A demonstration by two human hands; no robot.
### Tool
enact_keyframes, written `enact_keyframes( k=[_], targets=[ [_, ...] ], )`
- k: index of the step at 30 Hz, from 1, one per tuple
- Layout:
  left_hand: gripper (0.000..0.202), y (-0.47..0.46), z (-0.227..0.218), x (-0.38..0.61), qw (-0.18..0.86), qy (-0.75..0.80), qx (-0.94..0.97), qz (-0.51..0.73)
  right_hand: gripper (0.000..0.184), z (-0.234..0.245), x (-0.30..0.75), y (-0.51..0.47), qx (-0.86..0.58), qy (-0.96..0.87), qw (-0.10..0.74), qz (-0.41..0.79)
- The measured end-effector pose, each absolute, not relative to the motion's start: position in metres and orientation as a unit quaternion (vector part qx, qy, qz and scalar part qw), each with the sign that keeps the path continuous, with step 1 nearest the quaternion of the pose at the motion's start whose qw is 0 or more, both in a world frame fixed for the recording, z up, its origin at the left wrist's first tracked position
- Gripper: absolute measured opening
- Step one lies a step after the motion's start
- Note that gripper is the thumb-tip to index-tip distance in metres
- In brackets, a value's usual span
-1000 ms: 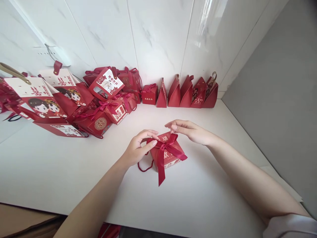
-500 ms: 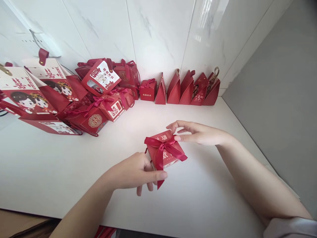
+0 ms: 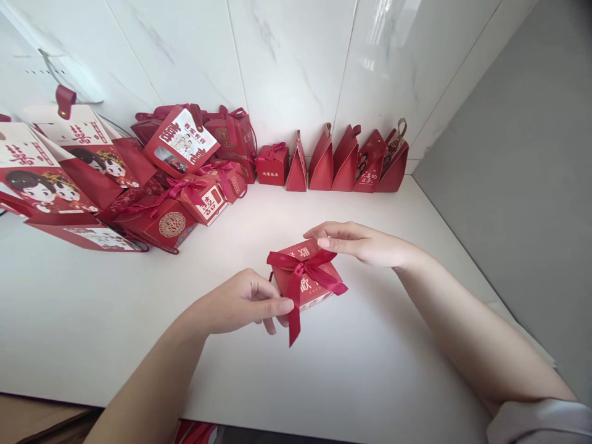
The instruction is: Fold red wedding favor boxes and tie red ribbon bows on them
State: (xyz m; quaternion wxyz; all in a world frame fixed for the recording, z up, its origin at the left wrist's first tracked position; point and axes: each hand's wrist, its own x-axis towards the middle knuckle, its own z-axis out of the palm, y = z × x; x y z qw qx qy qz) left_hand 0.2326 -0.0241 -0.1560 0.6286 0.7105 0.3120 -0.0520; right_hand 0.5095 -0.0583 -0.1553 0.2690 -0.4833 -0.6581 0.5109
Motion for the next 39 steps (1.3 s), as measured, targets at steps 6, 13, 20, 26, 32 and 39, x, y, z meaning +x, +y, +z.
enact_keyframes(
  k=[6,13,20,26,32,39],
  targets=[
    [0.036,-0.032,-0.162,0.24,0.626,0.335,0.704,-0.015,0.027,-0.155,0.512,-0.059,-0.442,-0.704,0.277,0.482],
    [0.036,-0.02,-0.159,0.232,0.668,0.316,0.67,0.07,0.028,-0.155,0.512,-0.06,-0.449,-0.704,0.296,0.465],
    [0.033,-0.022,-0.16,0.237,0.638,0.366,0.674,0.067,0.029,-0.157,0.512,-0.058,-0.434,-0.718,0.264,0.477],
    [0.051,-0.044,-0.167,0.246,0.479,0.445,0.748,0.112,0.032,-0.159,0.511,-0.057,-0.446,-0.699,0.269,0.491],
    [0.043,-0.069,-0.169,0.258,0.258,0.462,0.83,0.176,0.029,-0.16,0.51,-0.057,-0.444,-0.704,0.264,0.488],
    [0.032,-0.061,-0.164,0.249,0.496,0.42,0.744,0.152,0.033,-0.157,0.509,-0.056,-0.442,-0.698,0.272,0.494]
  ],
)
